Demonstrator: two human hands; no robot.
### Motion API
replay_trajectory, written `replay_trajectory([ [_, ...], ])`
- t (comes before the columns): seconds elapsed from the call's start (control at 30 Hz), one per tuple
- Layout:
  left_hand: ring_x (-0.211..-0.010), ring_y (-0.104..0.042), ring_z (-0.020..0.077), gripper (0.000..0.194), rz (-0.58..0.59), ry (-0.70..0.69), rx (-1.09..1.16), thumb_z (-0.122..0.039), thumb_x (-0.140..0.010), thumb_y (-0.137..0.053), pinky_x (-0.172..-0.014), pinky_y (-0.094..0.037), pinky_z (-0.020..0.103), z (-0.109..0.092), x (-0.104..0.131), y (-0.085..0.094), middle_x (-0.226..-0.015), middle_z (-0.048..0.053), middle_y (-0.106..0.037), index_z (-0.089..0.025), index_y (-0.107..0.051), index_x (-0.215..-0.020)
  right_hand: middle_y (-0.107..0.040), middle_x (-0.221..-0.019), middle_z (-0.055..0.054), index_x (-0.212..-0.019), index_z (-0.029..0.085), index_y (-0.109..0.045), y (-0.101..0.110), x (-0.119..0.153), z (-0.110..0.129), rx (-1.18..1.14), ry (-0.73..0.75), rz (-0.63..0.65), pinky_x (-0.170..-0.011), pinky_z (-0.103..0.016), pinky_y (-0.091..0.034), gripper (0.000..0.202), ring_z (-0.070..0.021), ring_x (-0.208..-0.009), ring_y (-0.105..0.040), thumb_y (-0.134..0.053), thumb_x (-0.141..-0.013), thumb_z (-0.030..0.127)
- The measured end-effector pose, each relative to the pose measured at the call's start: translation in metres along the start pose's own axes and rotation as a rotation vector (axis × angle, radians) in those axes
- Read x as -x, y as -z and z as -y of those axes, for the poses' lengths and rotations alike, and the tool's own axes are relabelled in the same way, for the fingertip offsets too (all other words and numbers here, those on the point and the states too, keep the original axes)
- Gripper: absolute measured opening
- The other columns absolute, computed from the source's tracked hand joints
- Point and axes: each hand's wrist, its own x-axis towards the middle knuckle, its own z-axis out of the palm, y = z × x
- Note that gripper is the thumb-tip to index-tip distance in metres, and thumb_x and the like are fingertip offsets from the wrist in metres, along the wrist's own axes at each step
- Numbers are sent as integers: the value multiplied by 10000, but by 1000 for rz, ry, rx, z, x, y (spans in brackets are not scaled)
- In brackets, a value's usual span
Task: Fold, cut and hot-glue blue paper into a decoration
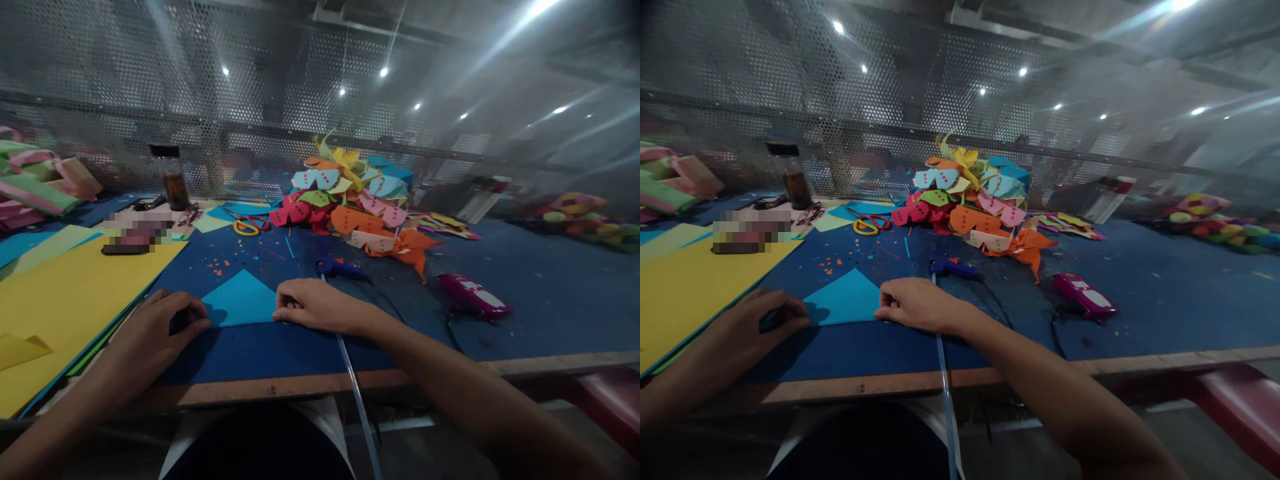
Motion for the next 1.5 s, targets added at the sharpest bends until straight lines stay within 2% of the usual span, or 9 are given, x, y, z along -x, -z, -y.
replay_trajectory([
  [0.27,-856,-679,272,286,-15,3,69,-537,-897,-581,-776,-542,413,-11,0,9,-873,20,-749,-270,-684,-878,-634,-825,-2,-876,156,-619,2,2,2,1,2,3,-627,-235,-325,157,-124,-714,-530,-691,-926,285],
  [0.53,-883,-676,290,320,-29,23,55,-577,-877,-595,-800,-523,427,-3,0,4,-884,46,-758,-272,-688,-858,-634,-838,-10,-911,150,-620,1,2,-2,-29,38,3,-638,-230,-361,100,-128,-726,-548,-682,-915,229],
  [0.7,-887,-668,284,320,2,33,62,-574,-889,-586,-817,-517,434,-3,0,5,-892,39,-753,-271,-686,-867,-642,-860,-15,-941,148,-641,3,2,-7,-73,67,25,-642,-225,-387,50,-129,-745,-562,-655,-894,157],
  [0.83,-890,-664,285,332,3,4,69,-584,-904,-563,-817,-513,439,-1,1,4,-896,36,-746,-274,-681,-885,-647,-898,-23,-953,141,-665,6,2,-8,-111,91,57,-663,-222,-415,86,-123,-760,-572,-639,-880,103],
  [0.93,-929,-661,284,314,31,-3,78,-567,-914,-567,-836,-517,430,2,2,4,-929,21,-742,-273,-680,-915,-654,-927,-26,-962,139,-680,8,2,-9,-151,100,77,-683,-220,-434,94,-118,-778,-582,-642,-884,103],
  [1.3,-948,-668,271,223,-1,-39,85,-508,-922,-575,-845,-520,422,7,2,1,-942,27,-743,-316,-688,-911,-659,-965,-34,-1003,141,-691,9,2,-16,-190,116,109,-725,-232,-461,136,-120,-817,-599,-628,-889,102],
  [1.5,-973,-634,289,246,23,-69,101,-503,-939,-542,-875,-486,457,6,1,2,-969,47,-727,-313,-698,-916,-640,-1003,-44,-1026,142,-687,11,3,-21,-220,141,139,-751,-231,-470,164,-128,-866,-608,-608,-895,82],
])
